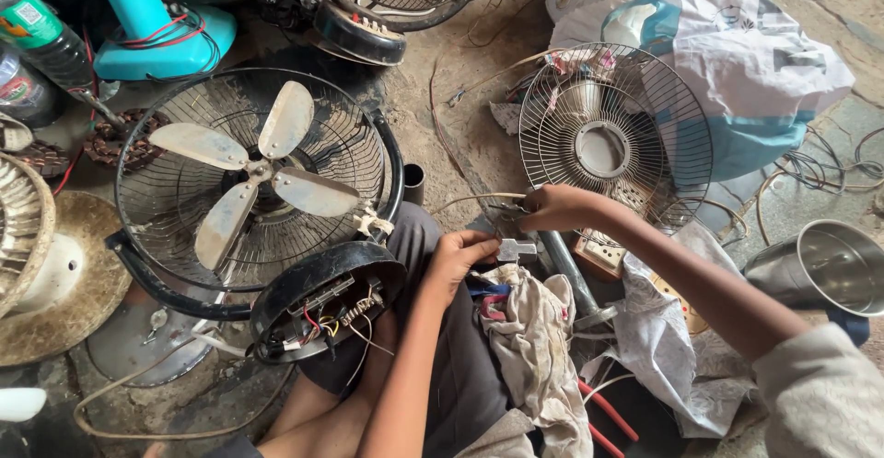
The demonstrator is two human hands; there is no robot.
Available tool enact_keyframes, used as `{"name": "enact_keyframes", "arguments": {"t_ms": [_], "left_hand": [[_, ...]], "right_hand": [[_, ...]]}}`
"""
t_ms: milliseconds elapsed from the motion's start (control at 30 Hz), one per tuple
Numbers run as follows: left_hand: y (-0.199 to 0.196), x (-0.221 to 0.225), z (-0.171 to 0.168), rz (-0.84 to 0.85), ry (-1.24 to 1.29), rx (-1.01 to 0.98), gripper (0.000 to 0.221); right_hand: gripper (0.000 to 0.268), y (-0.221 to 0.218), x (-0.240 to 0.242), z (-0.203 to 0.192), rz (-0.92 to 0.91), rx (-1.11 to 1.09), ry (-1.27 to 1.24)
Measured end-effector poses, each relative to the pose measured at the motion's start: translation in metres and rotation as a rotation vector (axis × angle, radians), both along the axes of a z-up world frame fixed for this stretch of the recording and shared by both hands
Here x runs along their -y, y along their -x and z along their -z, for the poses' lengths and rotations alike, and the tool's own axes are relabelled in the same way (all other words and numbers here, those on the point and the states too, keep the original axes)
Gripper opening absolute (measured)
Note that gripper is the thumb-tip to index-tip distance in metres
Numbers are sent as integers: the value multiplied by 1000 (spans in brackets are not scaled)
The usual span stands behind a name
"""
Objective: The person sits on the floor and repairs a table fan by stripping wires with pliers and connecting them to the fan's internal components. They repeatedly adjust and test the wiring connections.
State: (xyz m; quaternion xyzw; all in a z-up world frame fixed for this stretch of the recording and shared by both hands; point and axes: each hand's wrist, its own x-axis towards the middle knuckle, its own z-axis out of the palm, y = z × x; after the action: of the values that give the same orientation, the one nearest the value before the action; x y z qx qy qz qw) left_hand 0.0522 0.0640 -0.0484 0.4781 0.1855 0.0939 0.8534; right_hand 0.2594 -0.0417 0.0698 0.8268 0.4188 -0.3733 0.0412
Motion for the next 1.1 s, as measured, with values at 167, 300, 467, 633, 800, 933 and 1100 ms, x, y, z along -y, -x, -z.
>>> {"name": "enact_keyframes", "arguments": {"t_ms": [167,300,467,633,800,933,1100], "left_hand": [[13,5,-24,-70,131,33,17],[48,30,-56,-103,131,16,13],[106,58,-86,-209,175,35,12],[154,65,-92,-415,6,39,10],[195,72,-82,-574,-104,-12,13],[223,71,-75,-697,-93,-7,13],[233,63,-55,-759,-82,-18,15]], "right_hand": [[53,12,45,2,62,-148,-145],[57,56,73,-8,258,-198,-406],[44,154,79,-28,210,-218,-700],[46,232,66,-36,213,-71,-770],[45,277,59,-25,155,82,-771],[44,313,56,-18,106,98,-787],[41,330,42,-12,127,193,-749]]}}
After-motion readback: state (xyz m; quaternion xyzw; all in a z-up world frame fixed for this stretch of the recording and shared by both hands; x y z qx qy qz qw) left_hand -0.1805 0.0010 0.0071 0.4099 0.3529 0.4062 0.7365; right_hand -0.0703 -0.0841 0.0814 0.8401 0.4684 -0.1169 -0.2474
